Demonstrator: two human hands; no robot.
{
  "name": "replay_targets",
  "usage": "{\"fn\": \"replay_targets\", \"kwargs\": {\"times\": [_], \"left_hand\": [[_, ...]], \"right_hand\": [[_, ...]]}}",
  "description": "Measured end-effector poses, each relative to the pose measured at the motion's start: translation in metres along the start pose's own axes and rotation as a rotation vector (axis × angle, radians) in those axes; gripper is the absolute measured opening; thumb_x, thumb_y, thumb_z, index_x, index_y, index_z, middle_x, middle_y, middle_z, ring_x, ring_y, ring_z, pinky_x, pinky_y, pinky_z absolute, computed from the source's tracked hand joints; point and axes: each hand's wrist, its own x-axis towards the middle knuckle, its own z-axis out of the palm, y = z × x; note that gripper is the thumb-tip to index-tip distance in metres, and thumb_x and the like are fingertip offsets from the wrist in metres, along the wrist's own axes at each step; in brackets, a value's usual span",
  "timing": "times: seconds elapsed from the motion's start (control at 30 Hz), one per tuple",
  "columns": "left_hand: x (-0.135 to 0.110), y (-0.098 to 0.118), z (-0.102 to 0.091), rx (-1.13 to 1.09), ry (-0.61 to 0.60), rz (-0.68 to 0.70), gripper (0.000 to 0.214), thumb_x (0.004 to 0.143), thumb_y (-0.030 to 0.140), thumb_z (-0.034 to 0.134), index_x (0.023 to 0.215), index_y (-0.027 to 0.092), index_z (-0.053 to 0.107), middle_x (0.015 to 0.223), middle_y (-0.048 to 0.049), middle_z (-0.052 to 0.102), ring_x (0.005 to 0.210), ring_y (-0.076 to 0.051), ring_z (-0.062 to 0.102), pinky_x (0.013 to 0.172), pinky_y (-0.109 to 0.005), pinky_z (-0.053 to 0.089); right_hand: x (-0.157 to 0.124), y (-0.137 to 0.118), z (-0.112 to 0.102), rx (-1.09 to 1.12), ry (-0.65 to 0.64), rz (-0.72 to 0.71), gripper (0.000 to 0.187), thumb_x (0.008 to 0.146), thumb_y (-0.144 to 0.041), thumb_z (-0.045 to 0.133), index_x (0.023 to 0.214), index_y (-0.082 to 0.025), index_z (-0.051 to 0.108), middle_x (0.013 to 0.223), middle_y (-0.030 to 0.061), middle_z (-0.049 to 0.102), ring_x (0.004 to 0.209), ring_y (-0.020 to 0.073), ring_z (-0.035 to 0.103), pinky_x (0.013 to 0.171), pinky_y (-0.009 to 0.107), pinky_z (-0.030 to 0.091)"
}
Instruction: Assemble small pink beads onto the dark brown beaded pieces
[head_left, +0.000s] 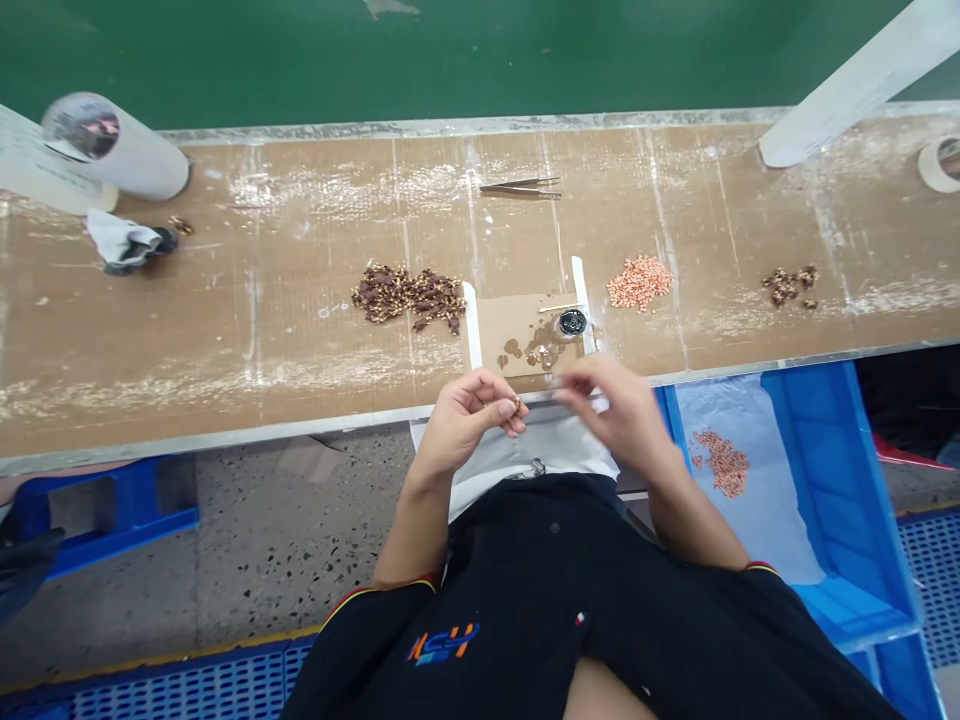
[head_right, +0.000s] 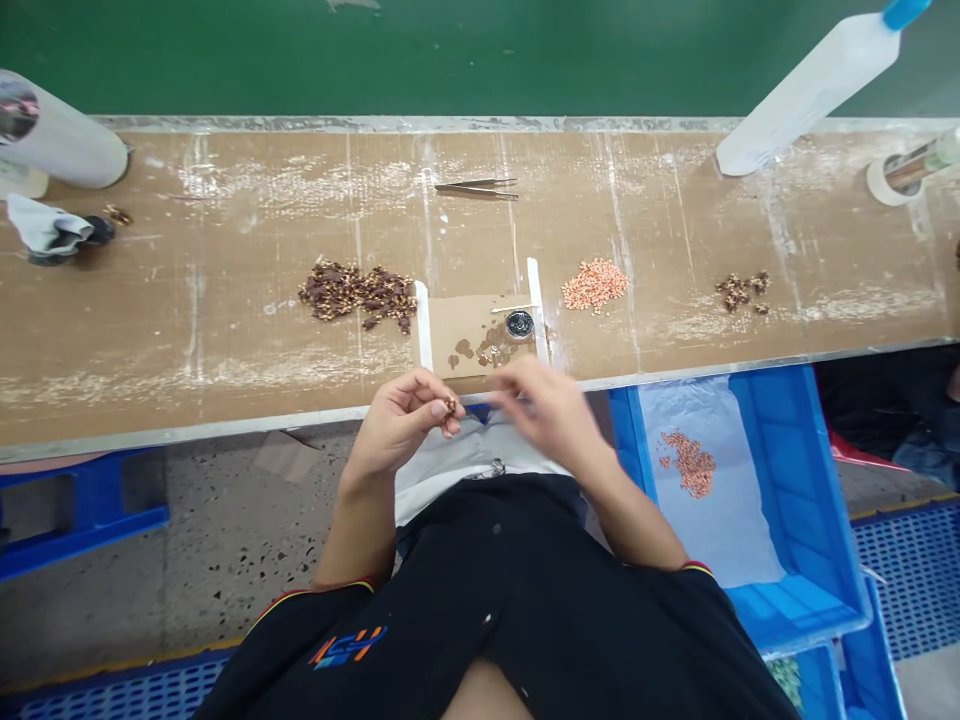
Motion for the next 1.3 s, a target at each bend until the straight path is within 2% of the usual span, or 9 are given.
{"fn": "replay_targets", "kwargs": {"times": [0.07,0.13,0.2,0.3,0.47,0.73,1.03,1.13,1.3], "left_hand": [[0.003,-0.003,-0.005,-0.024,0.121,0.024,0.051,0.07,0.055,0.102,0.093,0.017,0.076,0.073,-0.0032,0.081,0.056,-0.014,0.075,0.054,-0.022,0.063],[0.006,-0.005,-0.011,-0.047,0.212,0.048,0.057,0.065,0.056,0.105,0.098,0.018,0.08,0.071,-0.0021,0.08,0.055,-0.014,0.074,0.053,-0.022,0.062],[0.009,-0.006,-0.016,-0.065,0.264,0.073,0.056,0.062,0.056,0.106,0.095,0.018,0.082,0.07,-0.0022,0.08,0.053,-0.013,0.073,0.052,-0.021,0.061],[0.016,-0.006,-0.017,-0.089,0.304,0.116,0.051,0.06,0.054,0.107,0.086,0.018,0.082,0.07,-0.0024,0.08,0.052,-0.012,0.072,0.051,-0.02,0.06],[0.028,-0.01,-0.014,-0.117,0.325,0.201,0.049,0.062,0.054,0.107,0.085,0.019,0.081,0.07,-0.0012,0.08,0.049,-0.01,0.069,0.047,-0.019,0.057],[0.03,-0.014,-0.018,-0.1,0.305,0.232,0.048,0.063,0.053,0.107,0.086,0.018,0.082,0.073,-0.0029,0.083,0.048,-0.011,0.071,0.049,-0.019,0.06],[0.029,-0.015,-0.018,-0.095,0.26,0.208,0.046,0.064,0.052,0.106,0.086,0.019,0.083,0.075,-0.0045,0.083,0.052,-0.013,0.074,0.051,-0.021,0.063],[0.029,-0.015,-0.018,-0.1,0.267,0.202,0.046,0.064,0.051,0.106,0.087,0.019,0.084,0.076,-0.0046,0.084,0.054,-0.013,0.076,0.052,-0.021,0.064],[0.029,-0.014,-0.017,-0.102,0.264,0.205,0.045,0.064,0.051,0.106,0.087,0.019,0.084,0.078,-0.0042,0.084,0.056,-0.014,0.077,0.054,-0.021,0.065]], "right_hand": [[-0.001,0.033,-0.018,-0.165,0.178,0.223,0.019,0.107,-0.042,0.062,0.102,-0.025,0.071,0.092,0.0076,0.078,0.077,0.023,0.07,0.075,0.038,0.059],[-0.003,0.067,-0.038,-0.301,0.262,0.383,0.012,0.097,-0.036,0.067,0.097,-0.024,0.069,0.092,0.0097,0.077,0.08,0.0269,0.072,0.08,0.043,0.059],[-0.005,0.094,-0.052,-0.378,0.277,0.461,0.008,0.091,-0.032,0.065,0.094,-0.025,0.067,0.091,0.0104,0.077,0.082,0.0293,0.073,0.083,0.047,0.059],[-0.003,0.113,-0.062,-0.411,0.196,0.456,0.005,0.089,-0.03,0.063,0.09,-0.026,0.066,0.09,0.0101,0.077,0.081,0.0291,0.072,0.084,0.048,0.059],[0.008,0.112,-0.058,-0.542,0.096,0.439,0.006,0.091,-0.027,0.062,0.086,-0.026,0.062,0.087,0.0098,0.074,0.081,0.0288,0.07,0.084,0.045,0.056],[0.023,0.105,-0.053,-0.798,-0.06,0.512,0.012,0.095,-0.023,0.056,0.092,-0.021,0.067,0.098,0.0188,0.078,0.092,0.0357,0.073,0.082,0.044,0.051],[0.038,0.101,-0.059,-0.867,-0.157,0.492,0.015,0.092,-0.022,0.053,0.089,-0.019,0.067,0.097,0.0222,0.077,0.085,0.0347,0.07,0.071,0.04,0.043],[0.041,0.097,-0.068,-0.82,-0.2,0.493,0.008,0.088,-0.022,0.057,0.08,-0.024,0.059,0.091,0.0184,0.078,0.083,0.0334,0.07,0.071,0.039,0.043],[0.04,0.094,-0.08,-0.689,-0.251,0.497,0.02,0.081,-0.021,0.061,0.069,-0.028,0.047,0.075,0.0092,0.072,0.073,0.0275,0.066,0.07,0.036,0.043]]}}
